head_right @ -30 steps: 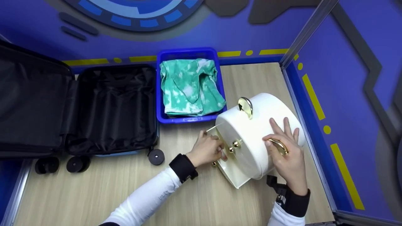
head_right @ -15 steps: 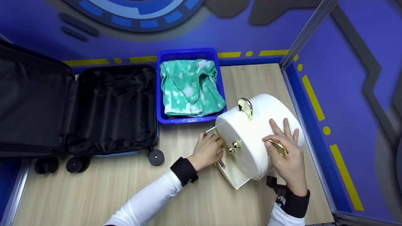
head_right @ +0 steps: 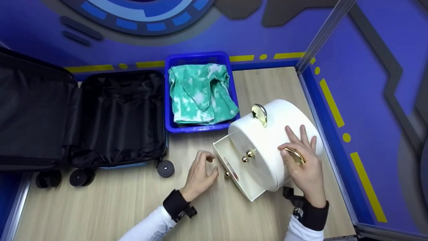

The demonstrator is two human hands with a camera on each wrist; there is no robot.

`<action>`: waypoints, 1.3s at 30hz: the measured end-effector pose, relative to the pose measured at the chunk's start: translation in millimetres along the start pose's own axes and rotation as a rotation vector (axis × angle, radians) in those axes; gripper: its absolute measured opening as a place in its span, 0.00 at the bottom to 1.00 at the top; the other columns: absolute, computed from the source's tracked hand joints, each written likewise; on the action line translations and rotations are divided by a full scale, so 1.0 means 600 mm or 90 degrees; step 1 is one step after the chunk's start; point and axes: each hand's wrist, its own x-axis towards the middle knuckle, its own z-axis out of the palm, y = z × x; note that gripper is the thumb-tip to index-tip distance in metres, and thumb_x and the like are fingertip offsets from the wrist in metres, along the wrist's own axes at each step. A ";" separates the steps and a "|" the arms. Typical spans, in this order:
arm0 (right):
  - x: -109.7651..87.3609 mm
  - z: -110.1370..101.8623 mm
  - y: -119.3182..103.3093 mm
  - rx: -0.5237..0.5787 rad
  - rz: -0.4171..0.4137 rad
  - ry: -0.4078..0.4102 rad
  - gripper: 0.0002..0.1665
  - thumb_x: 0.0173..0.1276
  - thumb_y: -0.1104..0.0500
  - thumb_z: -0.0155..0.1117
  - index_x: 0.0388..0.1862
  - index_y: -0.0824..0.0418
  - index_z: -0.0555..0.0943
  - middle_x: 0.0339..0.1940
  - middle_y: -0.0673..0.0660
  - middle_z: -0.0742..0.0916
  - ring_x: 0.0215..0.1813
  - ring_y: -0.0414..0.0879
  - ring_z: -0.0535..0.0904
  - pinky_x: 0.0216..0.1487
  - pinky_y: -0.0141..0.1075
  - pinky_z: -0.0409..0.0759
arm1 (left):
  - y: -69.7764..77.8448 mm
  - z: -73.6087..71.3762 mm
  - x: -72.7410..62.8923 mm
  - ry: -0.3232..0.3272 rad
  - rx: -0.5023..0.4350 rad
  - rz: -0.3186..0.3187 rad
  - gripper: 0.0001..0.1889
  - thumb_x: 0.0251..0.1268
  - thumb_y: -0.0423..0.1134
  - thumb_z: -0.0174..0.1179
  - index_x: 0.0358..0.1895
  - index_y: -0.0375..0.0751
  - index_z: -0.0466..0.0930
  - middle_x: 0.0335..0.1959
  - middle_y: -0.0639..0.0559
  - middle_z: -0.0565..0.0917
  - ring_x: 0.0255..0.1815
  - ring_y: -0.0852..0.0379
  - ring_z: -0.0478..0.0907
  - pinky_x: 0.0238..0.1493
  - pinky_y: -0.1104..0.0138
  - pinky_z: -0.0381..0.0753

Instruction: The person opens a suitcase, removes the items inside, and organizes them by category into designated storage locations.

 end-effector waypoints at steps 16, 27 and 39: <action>0.001 0.000 0.004 -0.004 0.003 -0.002 0.09 0.61 0.81 0.67 0.39 0.76 0.86 0.68 0.65 0.81 0.84 0.56 0.57 0.84 0.42 0.34 | -0.005 0.036 -0.034 -0.205 -0.032 -0.059 0.12 0.66 0.41 0.69 0.49 0.48 0.78 0.37 0.59 0.84 0.34 0.66 0.76 0.35 0.73 0.74; -0.002 -0.002 0.005 -0.019 0.009 -0.003 0.07 0.63 0.79 0.67 0.39 0.75 0.86 0.68 0.69 0.80 0.84 0.57 0.56 0.84 0.42 0.36 | -0.002 0.044 -0.022 -0.232 -0.141 -0.109 0.10 0.67 0.37 0.68 0.46 0.47 0.77 0.37 0.57 0.85 0.33 0.70 0.79 0.34 0.76 0.76; -0.002 -0.001 0.004 -0.013 0.012 -0.004 0.07 0.63 0.79 0.67 0.40 0.75 0.86 0.69 0.68 0.80 0.84 0.57 0.56 0.84 0.42 0.35 | 0.004 0.059 0.008 -0.250 -0.128 -0.081 0.11 0.68 0.36 0.69 0.46 0.45 0.76 0.36 0.55 0.85 0.31 0.70 0.77 0.31 0.78 0.75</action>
